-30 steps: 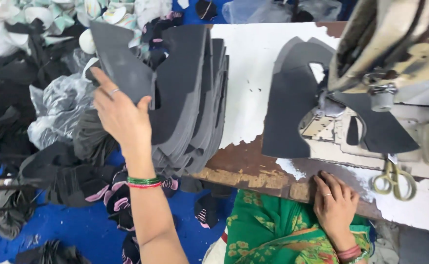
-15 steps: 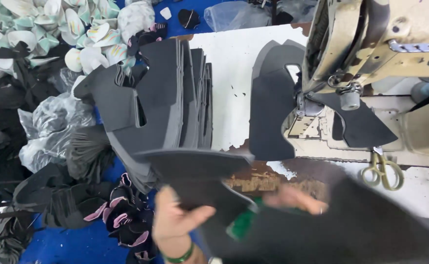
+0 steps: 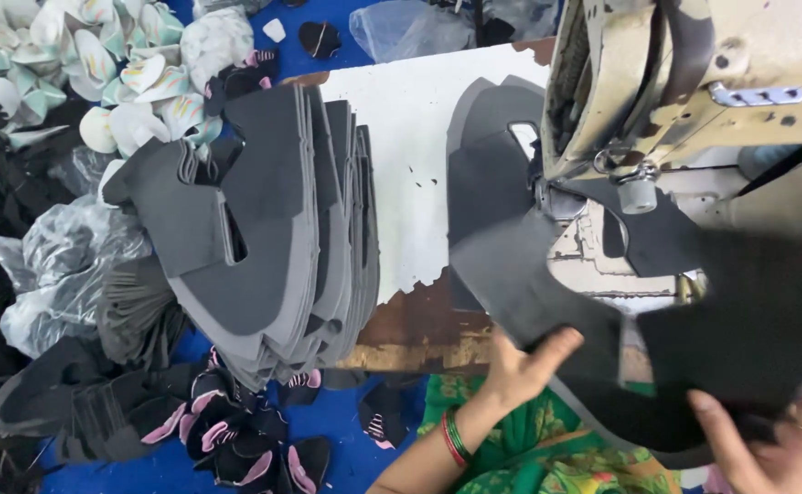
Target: Stitching together components of a shoe upper using an industrial sewing machine.
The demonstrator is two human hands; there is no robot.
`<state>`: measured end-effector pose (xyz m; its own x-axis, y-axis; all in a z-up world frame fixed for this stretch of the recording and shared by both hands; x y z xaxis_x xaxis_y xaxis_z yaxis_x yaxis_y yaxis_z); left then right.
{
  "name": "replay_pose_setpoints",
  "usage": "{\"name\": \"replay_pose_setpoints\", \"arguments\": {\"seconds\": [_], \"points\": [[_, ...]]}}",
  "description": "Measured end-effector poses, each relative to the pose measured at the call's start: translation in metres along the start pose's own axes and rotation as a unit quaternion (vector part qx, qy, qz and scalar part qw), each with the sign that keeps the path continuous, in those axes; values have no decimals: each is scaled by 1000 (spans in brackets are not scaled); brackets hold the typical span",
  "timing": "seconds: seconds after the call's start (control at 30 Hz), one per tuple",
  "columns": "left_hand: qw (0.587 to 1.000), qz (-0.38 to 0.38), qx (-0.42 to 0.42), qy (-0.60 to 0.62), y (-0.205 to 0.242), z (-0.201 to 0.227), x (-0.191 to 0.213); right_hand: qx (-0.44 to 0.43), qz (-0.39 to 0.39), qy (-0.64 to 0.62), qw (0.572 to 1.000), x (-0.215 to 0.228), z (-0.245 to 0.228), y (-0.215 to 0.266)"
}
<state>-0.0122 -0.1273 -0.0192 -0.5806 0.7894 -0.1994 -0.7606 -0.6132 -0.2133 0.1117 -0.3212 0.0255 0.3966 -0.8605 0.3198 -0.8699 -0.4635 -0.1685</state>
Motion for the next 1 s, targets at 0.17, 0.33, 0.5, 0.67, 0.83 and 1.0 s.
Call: {"name": "replay_pose_setpoints", "arguments": {"seconds": [0.17, 0.33, 0.5, 0.67, 0.83, 1.0], "points": [[990, 138, -3, 26, -14, 13, 21, -63, -43, -112, 991, -33, -1, -19], [968, 215, 77, 100, -50, 26, 43, -24, -71, 84, 994, -57, -44, -58], [959, 237, 85, 131, -79, 25, 52, -60, -62, -46, 995, -77, -23, -83], [961, 239, 72, 121, -85, 15, 55, 11, -68, 26, 997, -77, -26, -97], [956, 245, 53, 152, -88, 4, 59, 0, -89, 4, 996, -82, -32, -100], [968, 245, 35, 48, -84, 27, 49, 13, -91, -7, 996, -76, -19, -104]]}}
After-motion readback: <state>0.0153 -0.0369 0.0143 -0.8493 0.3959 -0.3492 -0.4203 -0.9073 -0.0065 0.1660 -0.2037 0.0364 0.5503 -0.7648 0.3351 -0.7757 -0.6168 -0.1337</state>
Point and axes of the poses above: each hand's wrist, its own y-axis away from the middle knuckle, its own x-axis out of the back of the hand, z = x × y, the point moved 1 cm from there along -y, towards the middle knuckle, and after that the axes turned 6 degrees about y, right-handed, at the moved point
